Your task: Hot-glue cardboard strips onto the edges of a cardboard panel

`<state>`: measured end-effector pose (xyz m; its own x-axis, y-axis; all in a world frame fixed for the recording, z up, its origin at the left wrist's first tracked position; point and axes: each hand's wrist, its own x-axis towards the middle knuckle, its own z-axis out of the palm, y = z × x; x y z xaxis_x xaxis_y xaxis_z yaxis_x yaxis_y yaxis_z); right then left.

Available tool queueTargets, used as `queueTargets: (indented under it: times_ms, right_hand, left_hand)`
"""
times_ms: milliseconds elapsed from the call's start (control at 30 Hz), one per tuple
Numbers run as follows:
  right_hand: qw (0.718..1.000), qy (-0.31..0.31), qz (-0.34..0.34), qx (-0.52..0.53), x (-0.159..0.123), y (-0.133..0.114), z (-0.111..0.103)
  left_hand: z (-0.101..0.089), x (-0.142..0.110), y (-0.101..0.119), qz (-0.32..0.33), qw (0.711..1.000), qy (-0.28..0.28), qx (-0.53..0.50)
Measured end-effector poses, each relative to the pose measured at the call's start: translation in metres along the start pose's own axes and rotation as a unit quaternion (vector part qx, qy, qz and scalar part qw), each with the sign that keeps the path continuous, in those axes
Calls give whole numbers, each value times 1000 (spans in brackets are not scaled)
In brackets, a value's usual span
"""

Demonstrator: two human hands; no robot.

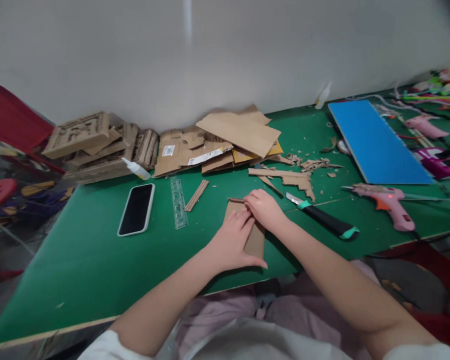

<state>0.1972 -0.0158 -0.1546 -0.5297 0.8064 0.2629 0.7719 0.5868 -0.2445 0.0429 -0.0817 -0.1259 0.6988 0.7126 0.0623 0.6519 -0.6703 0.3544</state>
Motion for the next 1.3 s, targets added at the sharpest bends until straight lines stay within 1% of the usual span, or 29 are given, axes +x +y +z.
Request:
queueTargets:
  times_ms: [67, 167, 267, 333, 567, 867, 1000, 1133, 1233, 1300]
  right_hand:
    - [1000, -3, 8, -4, -1, -1, -1]
    - [1000, -9, 20, -14, -3, -1, -5]
    - [999, -16, 41, -21, -5, -1, -11]
    - [998, -18, 58, -21, -7, 0, -15]
    - [996, -39, 74, -13, -9, -1, -20]
    - [997, -51, 56, -6, -9, 1, -20]
    - [998, -28, 43, 25, -9, 9, -18]
    - [997, 19, 37, 63, -17, 18, -26]
    - [992, 84, 71, 54, -33, 11, -34]
    - [991, 103, 74, 47, -44, -3, -33]
  left_hand:
    - [-1, 3, -4, -17, 1000, 10, 13]
    - [3, 8, -9, -50, 995, 45, 69]
    - [8, 11, -12, -42, 991, 73, 108]
    - [10, 12, -13, -36, 988, 81, 124]
    - [7, 16, -13, -41, 986, 71, 144]
    - [4, 24, -12, -59, 985, 65, 148]
    - [1, 25, -8, -77, 985, 54, 142]
    - [4, 22, -5, -83, 984, 55, 147]
    - [10, 19, -4, -84, 982, 77, 151]
    - [13, 17, -5, -82, 981, 99, 144]
